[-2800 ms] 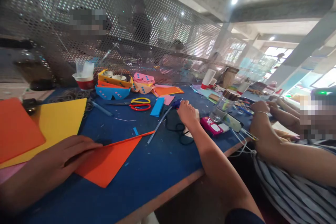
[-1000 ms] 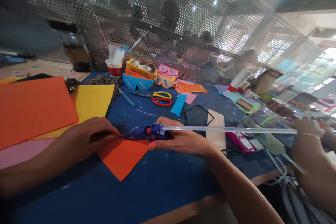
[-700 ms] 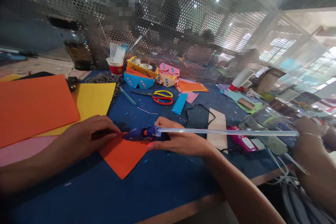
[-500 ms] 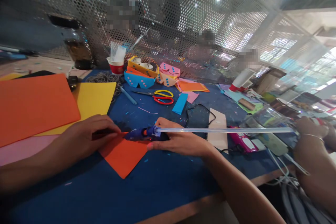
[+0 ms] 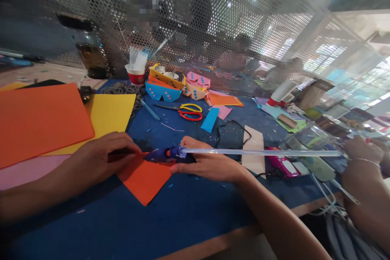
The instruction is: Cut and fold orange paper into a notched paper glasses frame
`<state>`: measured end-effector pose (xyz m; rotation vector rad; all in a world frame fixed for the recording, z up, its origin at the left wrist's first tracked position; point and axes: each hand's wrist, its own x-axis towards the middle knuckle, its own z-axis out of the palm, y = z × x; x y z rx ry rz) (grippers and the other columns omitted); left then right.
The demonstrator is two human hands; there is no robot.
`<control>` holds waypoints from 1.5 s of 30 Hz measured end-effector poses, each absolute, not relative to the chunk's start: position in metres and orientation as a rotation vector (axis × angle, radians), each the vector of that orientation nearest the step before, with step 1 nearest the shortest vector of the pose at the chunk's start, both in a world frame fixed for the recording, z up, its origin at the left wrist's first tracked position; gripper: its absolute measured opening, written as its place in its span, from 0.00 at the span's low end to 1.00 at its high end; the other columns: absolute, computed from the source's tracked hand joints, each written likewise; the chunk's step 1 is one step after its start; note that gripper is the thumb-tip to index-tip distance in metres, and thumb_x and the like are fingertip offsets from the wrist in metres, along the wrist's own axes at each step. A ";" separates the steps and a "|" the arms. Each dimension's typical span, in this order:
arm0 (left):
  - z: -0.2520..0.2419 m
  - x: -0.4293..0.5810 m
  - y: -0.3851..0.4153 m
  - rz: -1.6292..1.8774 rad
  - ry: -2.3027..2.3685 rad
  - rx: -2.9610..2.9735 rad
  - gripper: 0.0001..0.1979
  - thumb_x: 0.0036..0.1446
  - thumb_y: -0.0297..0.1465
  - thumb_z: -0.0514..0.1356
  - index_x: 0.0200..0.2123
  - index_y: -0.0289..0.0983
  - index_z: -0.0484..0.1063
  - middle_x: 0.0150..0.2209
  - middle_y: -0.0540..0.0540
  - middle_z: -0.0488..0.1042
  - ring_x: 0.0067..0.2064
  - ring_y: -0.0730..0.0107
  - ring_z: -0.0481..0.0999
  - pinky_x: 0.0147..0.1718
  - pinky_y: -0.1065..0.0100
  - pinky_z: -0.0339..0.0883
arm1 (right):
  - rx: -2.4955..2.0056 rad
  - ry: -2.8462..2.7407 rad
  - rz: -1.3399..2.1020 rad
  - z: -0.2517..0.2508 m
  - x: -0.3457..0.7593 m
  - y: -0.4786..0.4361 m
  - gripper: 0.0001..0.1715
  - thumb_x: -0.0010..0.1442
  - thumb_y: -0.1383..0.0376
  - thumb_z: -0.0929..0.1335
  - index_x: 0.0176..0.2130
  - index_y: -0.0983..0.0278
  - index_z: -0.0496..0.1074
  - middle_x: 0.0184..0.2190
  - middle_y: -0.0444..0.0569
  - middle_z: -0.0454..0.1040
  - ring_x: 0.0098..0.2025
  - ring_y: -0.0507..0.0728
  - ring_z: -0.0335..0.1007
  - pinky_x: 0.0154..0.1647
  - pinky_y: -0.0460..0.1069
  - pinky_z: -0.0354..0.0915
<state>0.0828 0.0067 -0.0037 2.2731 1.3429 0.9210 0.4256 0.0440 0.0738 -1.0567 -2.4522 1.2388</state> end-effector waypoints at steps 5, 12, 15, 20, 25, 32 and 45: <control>-0.004 0.082 0.006 0.914 1.349 2.277 0.14 0.75 0.44 0.64 0.42 0.47 0.89 0.40 0.46 0.87 0.42 0.58 0.85 0.41 0.63 0.78 | -1.105 -2.478 1.207 0.074 0.424 0.043 0.32 0.75 0.33 0.75 0.45 0.57 0.77 0.47 0.44 0.75 0.48 0.58 0.67 0.52 0.53 0.68; -0.007 0.081 0.009 0.927 1.322 2.295 0.13 0.75 0.43 0.64 0.42 0.47 0.89 0.40 0.46 0.87 0.42 0.58 0.85 0.41 0.63 0.77 | -1.090 -2.502 1.154 0.074 0.423 0.044 0.32 0.75 0.32 0.75 0.44 0.56 0.76 0.46 0.45 0.76 0.48 0.59 0.69 0.52 0.54 0.69; -0.008 0.081 0.009 0.949 1.326 2.282 0.12 0.73 0.41 0.65 0.42 0.47 0.89 0.40 0.47 0.87 0.42 0.59 0.85 0.40 0.63 0.76 | -1.088 -2.509 1.145 0.073 0.423 0.044 0.32 0.75 0.32 0.74 0.43 0.56 0.74 0.47 0.44 0.75 0.48 0.59 0.69 0.52 0.54 0.68; -0.008 0.082 0.007 0.952 1.323 2.262 0.12 0.73 0.41 0.65 0.42 0.47 0.89 0.40 0.46 0.87 0.42 0.58 0.85 0.40 0.63 0.76 | -1.063 -2.532 1.126 0.072 0.424 0.046 0.32 0.77 0.33 0.74 0.43 0.57 0.74 0.46 0.44 0.73 0.47 0.59 0.68 0.52 0.54 0.67; -0.008 0.080 0.008 0.923 1.312 2.269 0.13 0.74 0.42 0.64 0.43 0.47 0.89 0.41 0.46 0.87 0.43 0.58 0.85 0.42 0.62 0.77 | -1.032 -2.543 1.144 0.073 0.426 0.045 0.30 0.77 0.33 0.73 0.47 0.56 0.79 0.50 0.45 0.77 0.52 0.61 0.71 0.58 0.56 0.68; -0.008 0.079 0.009 0.892 1.334 2.282 0.13 0.75 0.43 0.64 0.43 0.48 0.89 0.41 0.47 0.87 0.43 0.57 0.85 0.41 0.62 0.75 | -1.074 -2.534 1.117 0.074 0.429 0.045 0.33 0.76 0.32 0.74 0.44 0.57 0.76 0.46 0.45 0.75 0.49 0.60 0.70 0.55 0.54 0.67; -0.003 0.081 0.007 0.894 1.374 2.210 0.14 0.71 0.43 0.64 0.41 0.47 0.90 0.40 0.46 0.87 0.43 0.57 0.84 0.41 0.63 0.75 | -1.163 -2.503 1.189 0.080 0.436 0.042 0.34 0.76 0.31 0.73 0.45 0.58 0.73 0.47 0.44 0.74 0.49 0.59 0.69 0.54 0.53 0.67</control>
